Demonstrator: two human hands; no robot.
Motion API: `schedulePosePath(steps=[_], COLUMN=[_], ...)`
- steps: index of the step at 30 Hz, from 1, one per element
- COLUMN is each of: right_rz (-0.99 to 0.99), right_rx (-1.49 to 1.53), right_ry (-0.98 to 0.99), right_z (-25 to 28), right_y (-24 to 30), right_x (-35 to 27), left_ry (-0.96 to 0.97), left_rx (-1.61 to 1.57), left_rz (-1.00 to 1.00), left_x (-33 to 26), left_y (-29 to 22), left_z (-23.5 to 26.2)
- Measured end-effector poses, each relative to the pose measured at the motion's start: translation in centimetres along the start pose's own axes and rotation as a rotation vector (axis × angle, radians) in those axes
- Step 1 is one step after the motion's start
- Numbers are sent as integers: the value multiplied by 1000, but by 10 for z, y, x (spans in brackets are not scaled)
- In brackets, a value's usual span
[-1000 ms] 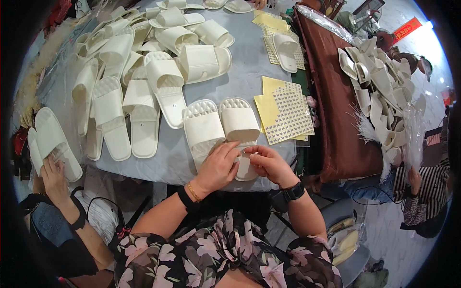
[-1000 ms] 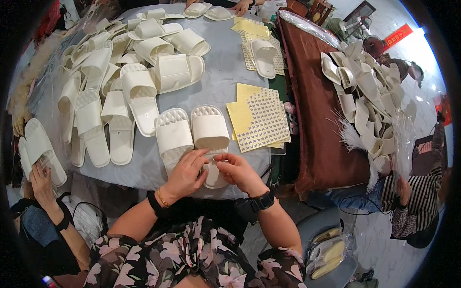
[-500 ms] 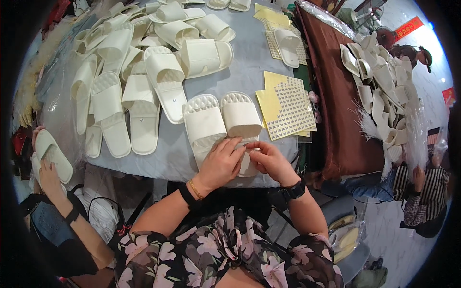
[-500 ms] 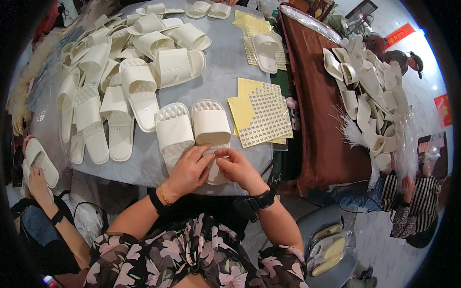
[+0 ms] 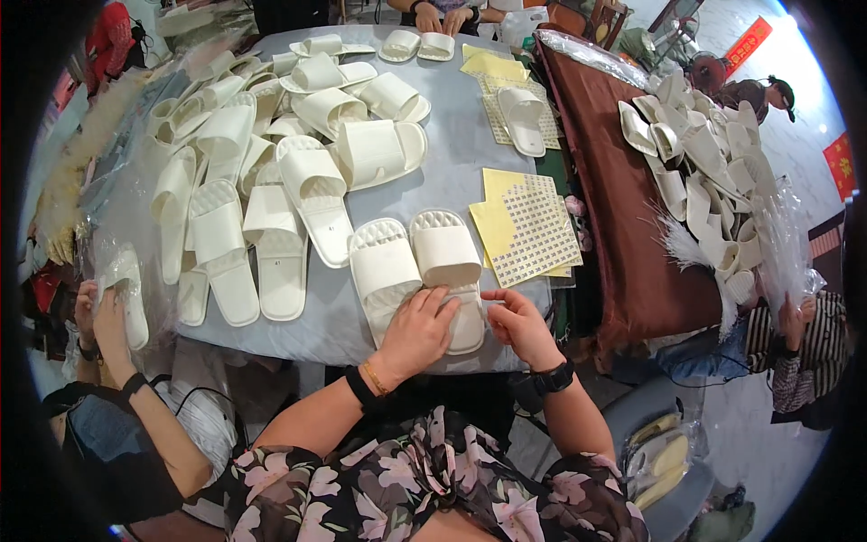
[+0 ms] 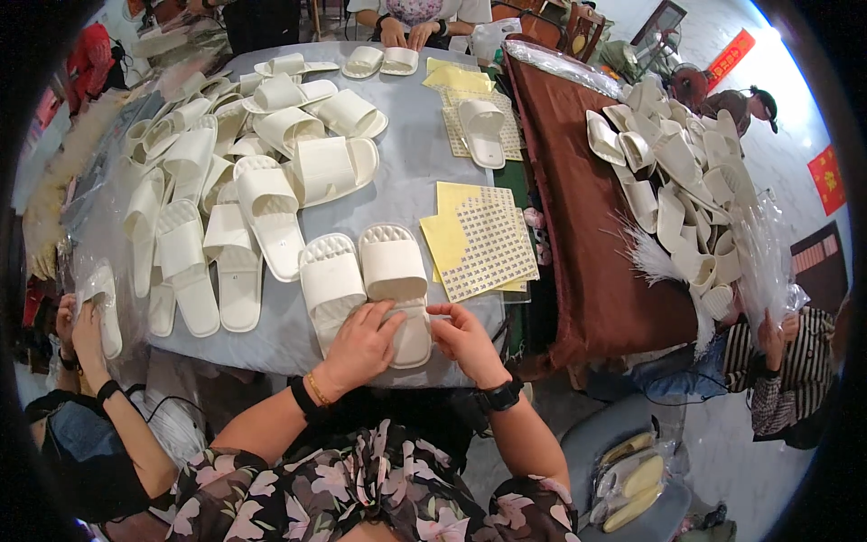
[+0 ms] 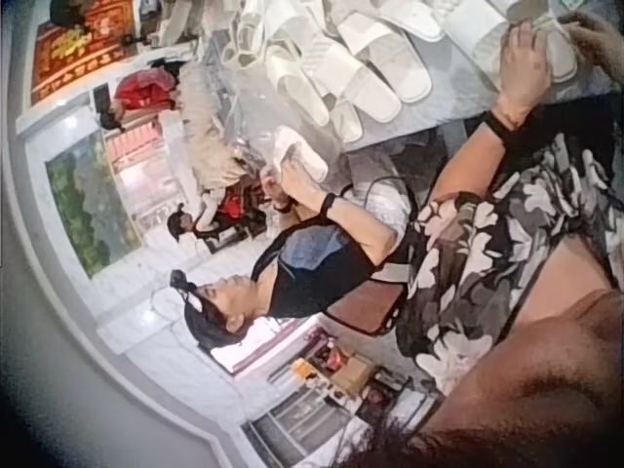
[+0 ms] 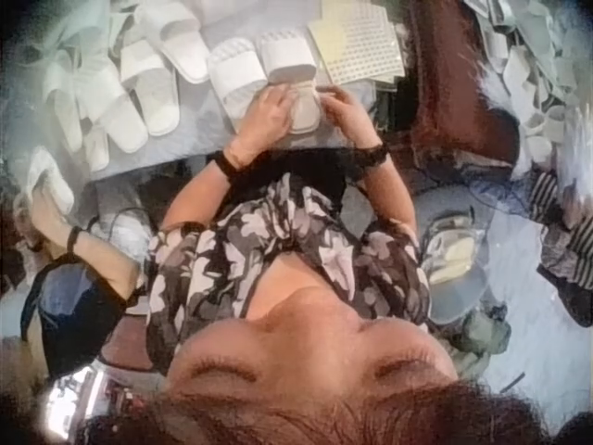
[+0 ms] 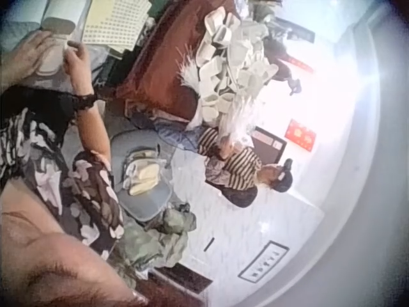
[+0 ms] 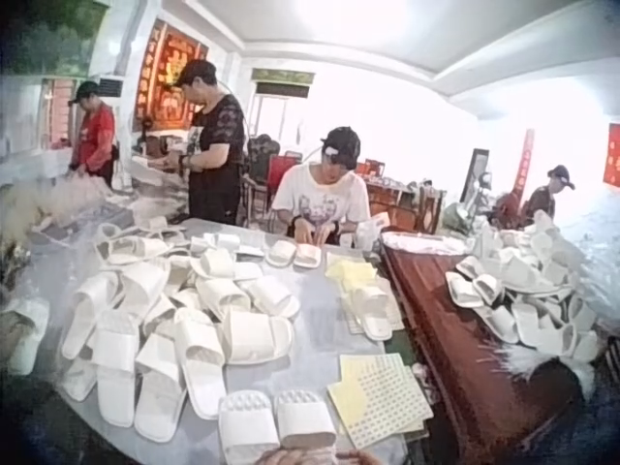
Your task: Applying labels or stickers to white slippers in a manufacturing setting.
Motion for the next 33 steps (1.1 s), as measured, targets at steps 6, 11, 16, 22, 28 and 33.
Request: schedulePosePath(steps=[6, 11, 16, 22, 28, 33], right_rz=[37, 50, 33, 59, 99, 68], right_rx=[22, 50, -5, -86, -150, -141], right_ry=[-15, -15, -54, -24, -8, -54], right_z=[6, 12, 11, 4, 8, 9], right_y=[-9, -13, -15, -14, -15, -16], right_x=[-2, -1, -2, -5, -4, -7], left_ry=[98, 110, 212, 78, 3, -160], left_rx=[27, -108, -44, 152, 153, 151], left_rz=[39, 30, 241, 271, 325, 171], left_x=[10, 17, 0, 2, 24, 15], left_y=[-4, 1, 8, 0, 13, -7], left_z=[7, 30, 48, 26, 7, 46])
Point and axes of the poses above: each hand's wrist, its own x-axis towards the middle knuckle, its own z-axis out of the back of the hand, y = z × x, the point moved 5 cm from there along x, towards the middle knuckle, and after that the axes turned 10 degrees about y, right-handed, at the moved point
